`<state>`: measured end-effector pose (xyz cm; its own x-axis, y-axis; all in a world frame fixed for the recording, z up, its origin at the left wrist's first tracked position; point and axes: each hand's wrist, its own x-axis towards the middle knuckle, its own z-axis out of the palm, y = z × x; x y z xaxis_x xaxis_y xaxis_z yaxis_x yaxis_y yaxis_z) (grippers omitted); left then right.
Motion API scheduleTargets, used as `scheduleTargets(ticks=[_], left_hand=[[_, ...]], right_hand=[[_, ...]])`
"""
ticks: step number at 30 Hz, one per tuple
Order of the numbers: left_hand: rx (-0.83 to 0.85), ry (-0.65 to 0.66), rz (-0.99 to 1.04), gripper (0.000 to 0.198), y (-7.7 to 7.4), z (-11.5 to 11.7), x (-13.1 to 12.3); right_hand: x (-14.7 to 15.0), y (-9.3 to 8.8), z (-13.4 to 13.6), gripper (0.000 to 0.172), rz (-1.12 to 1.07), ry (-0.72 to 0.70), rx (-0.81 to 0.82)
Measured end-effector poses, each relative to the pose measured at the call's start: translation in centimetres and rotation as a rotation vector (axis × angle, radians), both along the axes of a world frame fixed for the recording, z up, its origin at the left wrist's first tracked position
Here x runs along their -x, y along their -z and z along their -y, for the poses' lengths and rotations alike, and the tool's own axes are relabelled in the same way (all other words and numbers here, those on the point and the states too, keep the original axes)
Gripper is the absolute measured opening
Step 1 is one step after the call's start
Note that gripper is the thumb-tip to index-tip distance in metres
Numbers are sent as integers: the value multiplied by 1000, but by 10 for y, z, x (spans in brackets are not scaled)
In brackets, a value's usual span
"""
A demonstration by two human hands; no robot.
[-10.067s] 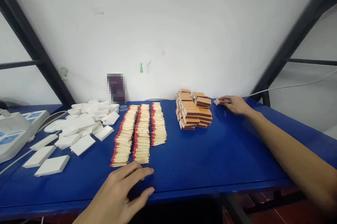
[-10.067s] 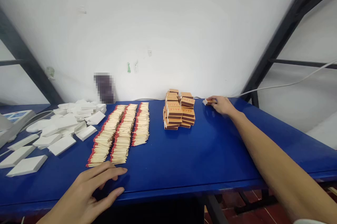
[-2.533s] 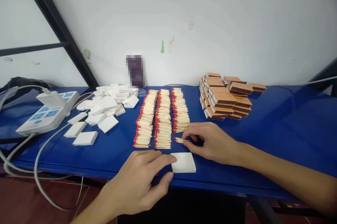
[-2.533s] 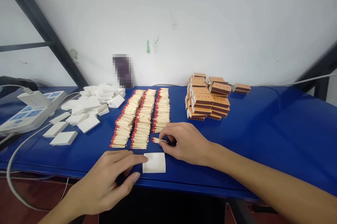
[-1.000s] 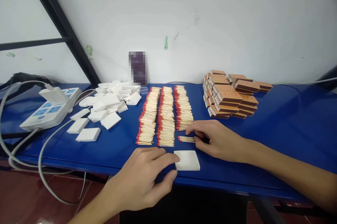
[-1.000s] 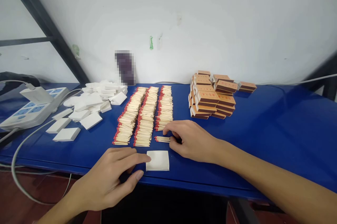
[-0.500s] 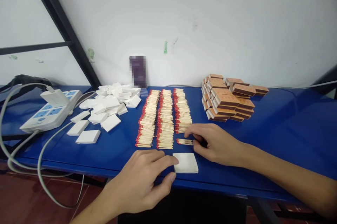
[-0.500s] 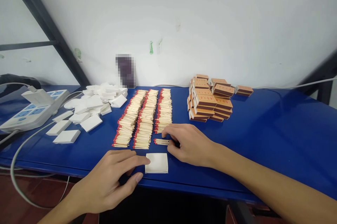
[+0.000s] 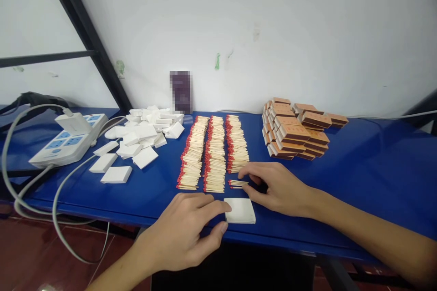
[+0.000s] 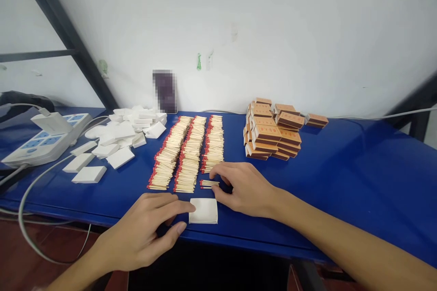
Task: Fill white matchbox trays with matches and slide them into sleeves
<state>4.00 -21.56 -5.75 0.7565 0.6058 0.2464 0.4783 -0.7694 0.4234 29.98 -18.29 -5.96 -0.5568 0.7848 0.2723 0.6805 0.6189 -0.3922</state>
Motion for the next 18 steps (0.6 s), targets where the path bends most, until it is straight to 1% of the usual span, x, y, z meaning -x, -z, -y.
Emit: scheduleTargets(ticks=[5,11,18], left_hand=[[2,-7,-1,22,0,-1,0],[0,10,15,23,1,-2,0],[-18,18,21,22,2,-1,1]], right_hand=[[2,0,0,19,18,22,-11],[4,-1,-3,18,31,32,-2],[5,0,-3,18,17,2,-13]])
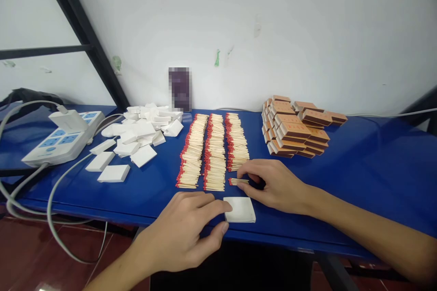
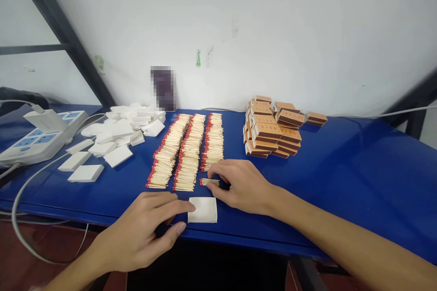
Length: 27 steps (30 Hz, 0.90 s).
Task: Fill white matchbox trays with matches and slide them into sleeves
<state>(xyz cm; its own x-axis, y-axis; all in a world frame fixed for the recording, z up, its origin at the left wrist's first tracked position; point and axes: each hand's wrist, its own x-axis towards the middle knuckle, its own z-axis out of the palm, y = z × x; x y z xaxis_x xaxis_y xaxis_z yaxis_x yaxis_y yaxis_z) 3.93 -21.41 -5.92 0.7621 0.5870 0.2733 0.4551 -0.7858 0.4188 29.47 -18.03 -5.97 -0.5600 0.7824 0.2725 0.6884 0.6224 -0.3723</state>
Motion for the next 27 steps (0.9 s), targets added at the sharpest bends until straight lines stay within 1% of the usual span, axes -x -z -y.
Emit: scheduleTargets(ticks=[7,13,21,27], left_hand=[[-24,-2,-14,23,1,1,0],[-21,1,-14,22,0,0,0],[-16,-2,-23,22,1,2,0],[-17,2,-9,23,2,1,-1]], right_hand=[[-1,1,0,17,-31,-34,-3],[-2,-1,1,22,-48,-36,28],[-1,2,-2,15,-23,-2,-5],[-3,3,-2,15,-30,-13,16]])
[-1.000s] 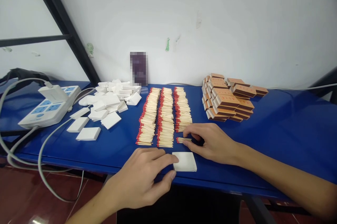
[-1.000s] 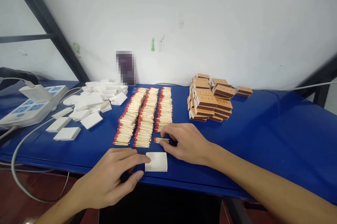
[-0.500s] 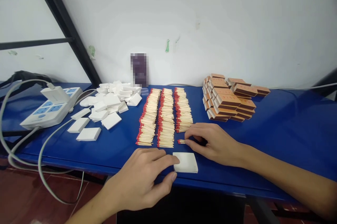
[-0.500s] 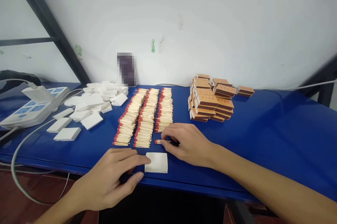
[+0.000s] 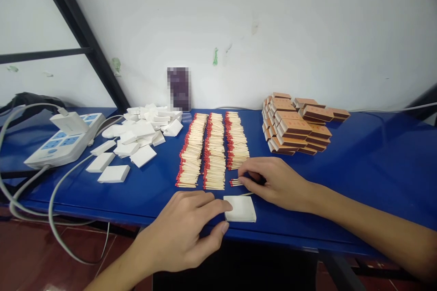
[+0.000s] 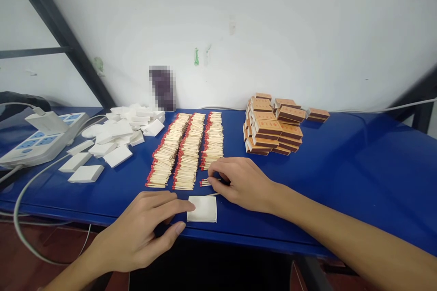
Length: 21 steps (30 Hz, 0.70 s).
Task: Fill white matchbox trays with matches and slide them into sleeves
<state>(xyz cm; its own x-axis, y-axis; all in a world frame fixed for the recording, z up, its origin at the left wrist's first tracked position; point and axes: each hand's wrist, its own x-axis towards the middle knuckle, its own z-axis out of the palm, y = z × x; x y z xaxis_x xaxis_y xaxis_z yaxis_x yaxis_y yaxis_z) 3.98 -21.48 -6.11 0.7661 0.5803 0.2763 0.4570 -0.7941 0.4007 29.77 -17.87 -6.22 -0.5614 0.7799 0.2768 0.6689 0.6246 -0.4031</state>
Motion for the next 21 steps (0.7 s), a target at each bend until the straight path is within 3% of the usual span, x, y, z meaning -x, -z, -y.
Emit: scheduleTargets(ticks=[10,21], left_hand=[[-1,20,-16,23,1,-1,1],[-37,36,-15,15,3,-2,-1]], right_hand=[[-6,-12,4,14,87,-89,51],[2,-3,3,15,66,-6,-12]])
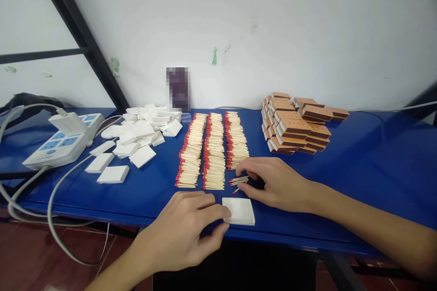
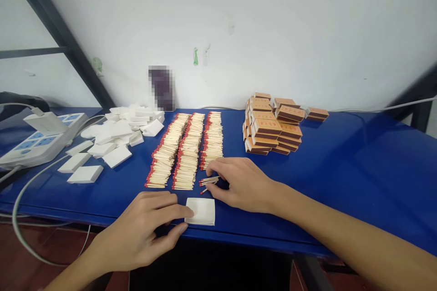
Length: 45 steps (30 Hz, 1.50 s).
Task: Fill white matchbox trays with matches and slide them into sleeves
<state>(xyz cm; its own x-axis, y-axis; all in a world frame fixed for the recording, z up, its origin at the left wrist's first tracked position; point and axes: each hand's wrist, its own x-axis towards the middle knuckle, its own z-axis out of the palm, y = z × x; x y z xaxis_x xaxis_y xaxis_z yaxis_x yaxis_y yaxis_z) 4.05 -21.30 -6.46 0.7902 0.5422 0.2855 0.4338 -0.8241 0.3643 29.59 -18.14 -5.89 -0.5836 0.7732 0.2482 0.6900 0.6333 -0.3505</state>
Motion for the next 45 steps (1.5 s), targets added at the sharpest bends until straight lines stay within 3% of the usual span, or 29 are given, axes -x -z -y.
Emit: scheduleTargets(ticks=[8,26,40,45], left_hand=[[4,-6,-3,15,1,-2,-1],[-10,-7,6,15,1,-1,-1],[1,-7,-1,16,0,-1,-1],[-1,-6,-5,15,1,-1,-1]], right_hand=[[0,0,-1,8,-49,0,-1],[0,-1,0,19,-41,-61,9],[-2,-1,0,9,-34,-60,9],[-4,-2,2,4,-67,-159,4]])
